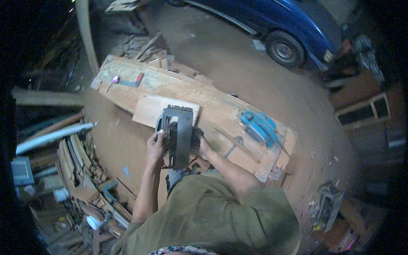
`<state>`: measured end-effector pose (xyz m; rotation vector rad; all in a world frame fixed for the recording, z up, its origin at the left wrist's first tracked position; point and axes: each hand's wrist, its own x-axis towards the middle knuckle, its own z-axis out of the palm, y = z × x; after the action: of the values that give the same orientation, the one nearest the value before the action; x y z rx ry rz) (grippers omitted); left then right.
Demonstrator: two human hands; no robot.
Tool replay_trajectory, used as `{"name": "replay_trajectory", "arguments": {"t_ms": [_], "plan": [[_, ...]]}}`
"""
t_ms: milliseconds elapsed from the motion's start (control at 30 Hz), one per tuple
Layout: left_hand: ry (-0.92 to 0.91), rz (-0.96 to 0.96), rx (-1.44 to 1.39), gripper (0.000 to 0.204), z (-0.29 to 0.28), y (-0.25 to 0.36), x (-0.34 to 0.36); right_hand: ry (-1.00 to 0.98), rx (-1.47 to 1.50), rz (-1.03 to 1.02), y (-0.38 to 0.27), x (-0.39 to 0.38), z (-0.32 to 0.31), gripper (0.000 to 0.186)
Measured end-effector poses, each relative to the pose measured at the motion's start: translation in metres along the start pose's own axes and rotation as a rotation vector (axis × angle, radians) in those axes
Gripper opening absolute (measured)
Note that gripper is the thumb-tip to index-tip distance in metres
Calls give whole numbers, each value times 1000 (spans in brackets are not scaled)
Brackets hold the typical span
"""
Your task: The person uses a circular saw to cut a rectangular wooden board on a workbench. They align a metal straight edge as a guide and make several cuts to trim the board's edges. The person handles the saw and the wood directly, adjusting the position of the board between cuts.
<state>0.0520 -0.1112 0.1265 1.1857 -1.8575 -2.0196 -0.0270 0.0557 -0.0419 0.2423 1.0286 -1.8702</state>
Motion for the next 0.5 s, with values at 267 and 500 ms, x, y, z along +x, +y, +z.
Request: {"name": "replay_trajectory", "arguments": {"t_ms": [267, 500], "plan": [[107, -78, -269, 26, -109, 11, 134, 439, -371, 61, -33, 129, 91, 89], [162, -35, 37, 28, -176, -23, 244, 495, -700, 141, -48, 211, 162, 75]]}}
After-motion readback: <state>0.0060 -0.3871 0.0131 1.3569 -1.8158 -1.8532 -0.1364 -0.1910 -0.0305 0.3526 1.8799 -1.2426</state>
